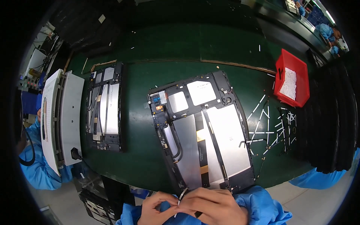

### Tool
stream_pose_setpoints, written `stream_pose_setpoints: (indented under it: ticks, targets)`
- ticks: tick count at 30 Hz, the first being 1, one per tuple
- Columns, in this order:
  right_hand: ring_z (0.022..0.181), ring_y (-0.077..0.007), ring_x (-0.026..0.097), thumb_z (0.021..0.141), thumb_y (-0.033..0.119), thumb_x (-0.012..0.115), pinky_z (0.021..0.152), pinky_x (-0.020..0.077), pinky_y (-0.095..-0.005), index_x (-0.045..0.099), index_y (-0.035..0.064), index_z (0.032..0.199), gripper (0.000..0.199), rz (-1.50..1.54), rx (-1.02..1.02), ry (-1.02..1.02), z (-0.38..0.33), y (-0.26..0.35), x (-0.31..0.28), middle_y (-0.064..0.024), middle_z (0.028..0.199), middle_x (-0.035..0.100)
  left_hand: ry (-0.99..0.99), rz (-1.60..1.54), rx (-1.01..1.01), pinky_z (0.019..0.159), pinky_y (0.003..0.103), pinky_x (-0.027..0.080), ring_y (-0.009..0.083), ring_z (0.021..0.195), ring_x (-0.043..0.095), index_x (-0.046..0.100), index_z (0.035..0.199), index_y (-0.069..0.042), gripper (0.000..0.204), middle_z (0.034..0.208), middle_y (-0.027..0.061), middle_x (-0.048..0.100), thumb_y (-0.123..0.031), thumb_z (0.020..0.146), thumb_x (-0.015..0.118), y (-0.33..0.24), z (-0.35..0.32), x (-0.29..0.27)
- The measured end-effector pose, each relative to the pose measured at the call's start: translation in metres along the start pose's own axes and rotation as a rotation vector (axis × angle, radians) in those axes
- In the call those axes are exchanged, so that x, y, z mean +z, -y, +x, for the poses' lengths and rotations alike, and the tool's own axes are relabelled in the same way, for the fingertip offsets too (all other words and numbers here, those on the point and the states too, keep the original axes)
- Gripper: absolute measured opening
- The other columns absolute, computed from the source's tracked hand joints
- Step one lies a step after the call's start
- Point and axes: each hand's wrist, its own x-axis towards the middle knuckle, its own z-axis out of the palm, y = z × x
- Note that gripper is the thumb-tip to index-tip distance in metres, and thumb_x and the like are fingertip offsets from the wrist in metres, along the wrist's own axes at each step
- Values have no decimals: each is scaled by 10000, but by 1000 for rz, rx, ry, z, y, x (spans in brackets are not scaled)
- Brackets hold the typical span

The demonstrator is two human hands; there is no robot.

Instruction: The person takes tablet chassis from an assembly line conveyor and installs ribbon cables into the tablet components by hand.

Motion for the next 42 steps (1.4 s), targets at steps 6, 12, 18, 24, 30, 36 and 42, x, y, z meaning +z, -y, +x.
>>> stream_pose_setpoints:
  ticks: [6, 12, 18, 24, 30, 36, 42]
  targets:
    - [679, -205, 649, 740, 35, 712, 612, 515, -254, 672, 21, 940, 204, 44, 69, 15, 0, 2, -11, -97, 871, 658, 78, 120, 340, 720, 266, 457, 176, 787, 597, 616, 971, 24, 209, 883, 110, 628, -30, 778, 674, -17, 17, 6]
    - [719, -234, 636, 849, 82, 566, 581, 486, -227, 669, 22, 959, 162, -93, -148, 53, -22, 14, -53, -95, 856, 650, 61, 817, 1072, 891, 416, 431, 262, 932, 634, 663, 913, -30, 209, 843, 77, 670, -67, 708, 672, -41, 41, 16]
    - [869, -222, 612, 836, 39, 595, 773, 470, -273, 624, -40, 1015, 198, -895, 95, -938, 23, -67, -190, -144, 995, 639, 27, 741, 978, 962, 434, 370, 263, 1010, 592, 610, 1031, -11, 308, 903, 63, 660, -58, 736, 687, -30, 56, 4]
    - [868, -179, 473, 805, -41, 551, 672, 408, -237, 551, 8, 1184, 383, -438, 193, -450, 12, -7, -111, -117, 974, 445, 24, 500, 667, 1051, 439, 244, 279, 1168, 512, 624, 845, -73, 133, 1030, 102, 661, -32, 745, 702, -35, 58, -10]
    - [706, -209, 595, 632, -33, 718, 630, 489, -290, 685, 37, 884, 263, -441, -142, -218, -10, -13, -9, -71, 782, 610, 11, 342, 621, 1055, 433, 236, 248, 1071, 591, 692, 827, -50, 111, 942, 87, 687, -52, 720, 722, -33, 67, -7]
    - [744, -192, 565, 608, 27, 712, 669, 472, -283, 688, 65, 868, 264, -574, -315, -124, -4, -23, -8, -46, 831, 603, -69, 336, 633, 1011, 374, 304, 204, 977, 636, 698, 787, -50, 91, 882, 68, 697, -56, 702, 731, -28, 71, -6]
    - [786, -184, 529, 584, 48, 694, 695, 462, -267, 689, 81, 904, 322, -648, -317, -82, -6, -27, -8, -28, 857, 573, -106, 307, 664, 988, 354, 323, 191, 938, 651, 700, 757, -54, 84, 840, 53, 700, -68, 686, 742, -24, 76, -2]
